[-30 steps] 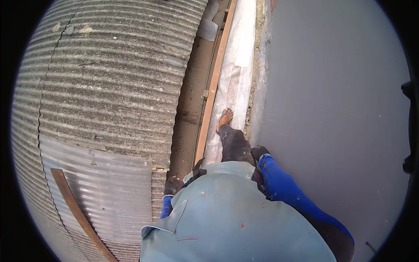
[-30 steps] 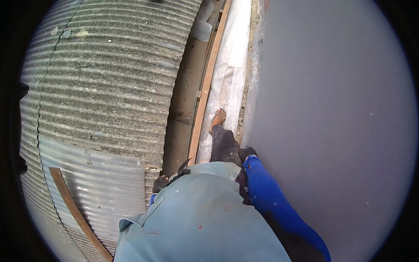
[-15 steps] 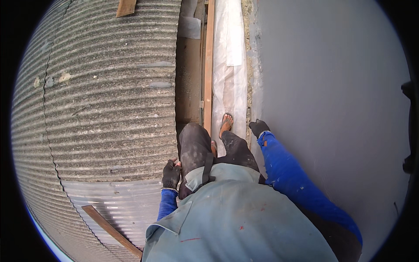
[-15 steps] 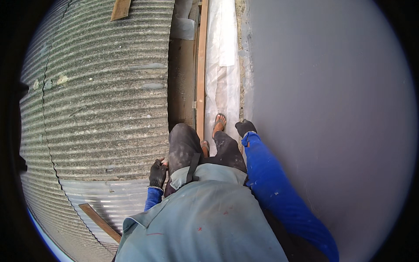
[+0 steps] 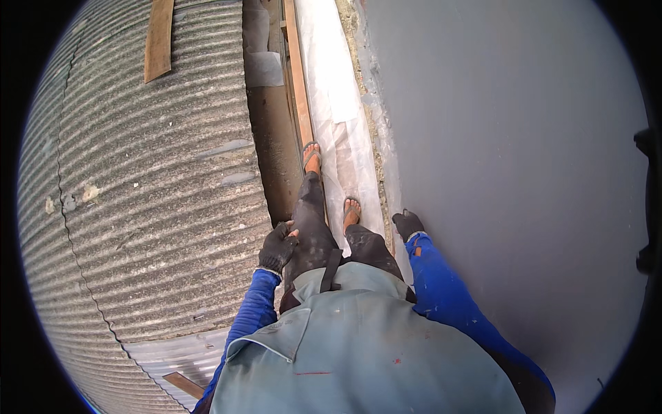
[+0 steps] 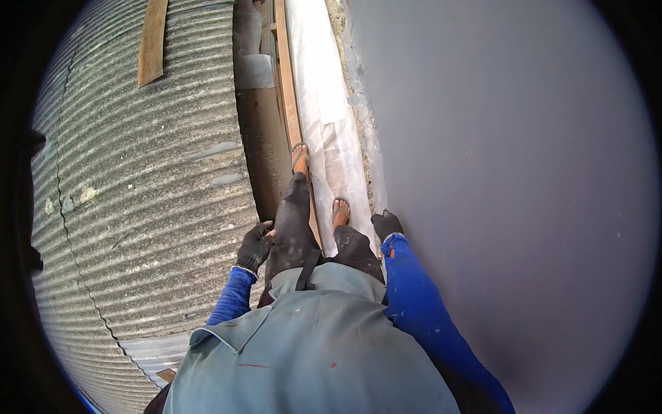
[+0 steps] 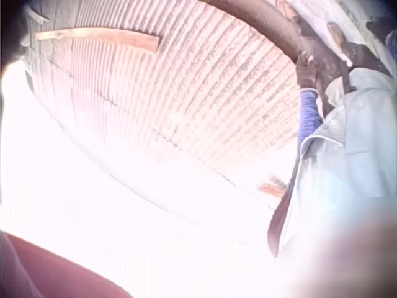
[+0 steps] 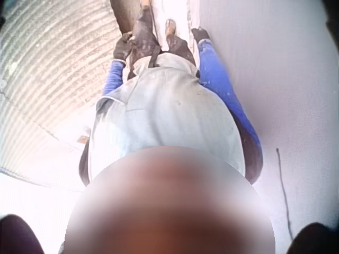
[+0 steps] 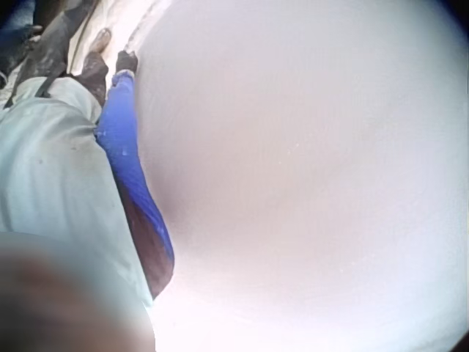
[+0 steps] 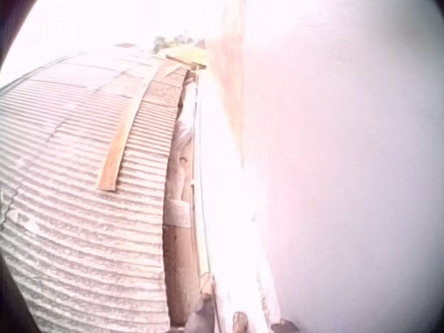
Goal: The person walks along a narrow ridge between two roof sections and repeatedly smooths a white plastic sheet into place along the seam. The person uses both hands to press and adjust the sheet while moving forward and backward along the ridge.
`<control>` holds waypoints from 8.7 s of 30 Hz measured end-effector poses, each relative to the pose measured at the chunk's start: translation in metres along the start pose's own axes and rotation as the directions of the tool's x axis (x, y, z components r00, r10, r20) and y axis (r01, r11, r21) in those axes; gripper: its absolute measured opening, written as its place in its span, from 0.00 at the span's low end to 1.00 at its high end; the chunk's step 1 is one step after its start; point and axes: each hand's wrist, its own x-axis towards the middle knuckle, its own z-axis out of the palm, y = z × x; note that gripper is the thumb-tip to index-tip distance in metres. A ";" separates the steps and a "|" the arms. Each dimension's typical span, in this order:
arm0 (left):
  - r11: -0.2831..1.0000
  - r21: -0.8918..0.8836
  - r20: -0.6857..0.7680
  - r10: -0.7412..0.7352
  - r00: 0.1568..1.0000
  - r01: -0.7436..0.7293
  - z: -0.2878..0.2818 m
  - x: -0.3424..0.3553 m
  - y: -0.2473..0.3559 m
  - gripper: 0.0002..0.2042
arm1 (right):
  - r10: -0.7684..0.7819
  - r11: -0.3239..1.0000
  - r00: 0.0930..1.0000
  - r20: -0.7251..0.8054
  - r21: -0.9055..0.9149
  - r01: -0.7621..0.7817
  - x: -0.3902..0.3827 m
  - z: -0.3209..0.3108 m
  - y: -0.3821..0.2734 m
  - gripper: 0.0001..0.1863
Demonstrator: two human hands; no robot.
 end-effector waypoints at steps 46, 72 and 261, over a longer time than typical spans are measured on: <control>0.479 0.846 0.330 -0.125 0.936 -0.234 0.190 0.761 -0.131 0.20 | -0.268 0.963 0.955 0.124 0.071 0.261 0.492 0.337 -0.173 0.30; 0.392 0.831 0.438 -0.021 0.899 -0.396 0.195 0.773 -0.134 0.14 | -0.250 0.966 0.951 -0.181 -0.119 0.232 0.557 0.317 -0.141 0.20; 0.778 -0.435 -0.067 -0.531 0.845 0.454 -0.141 0.287 0.102 0.26 | -0.501 0.792 0.865 0.021 -0.391 0.468 0.205 -0.163 -0.597 0.31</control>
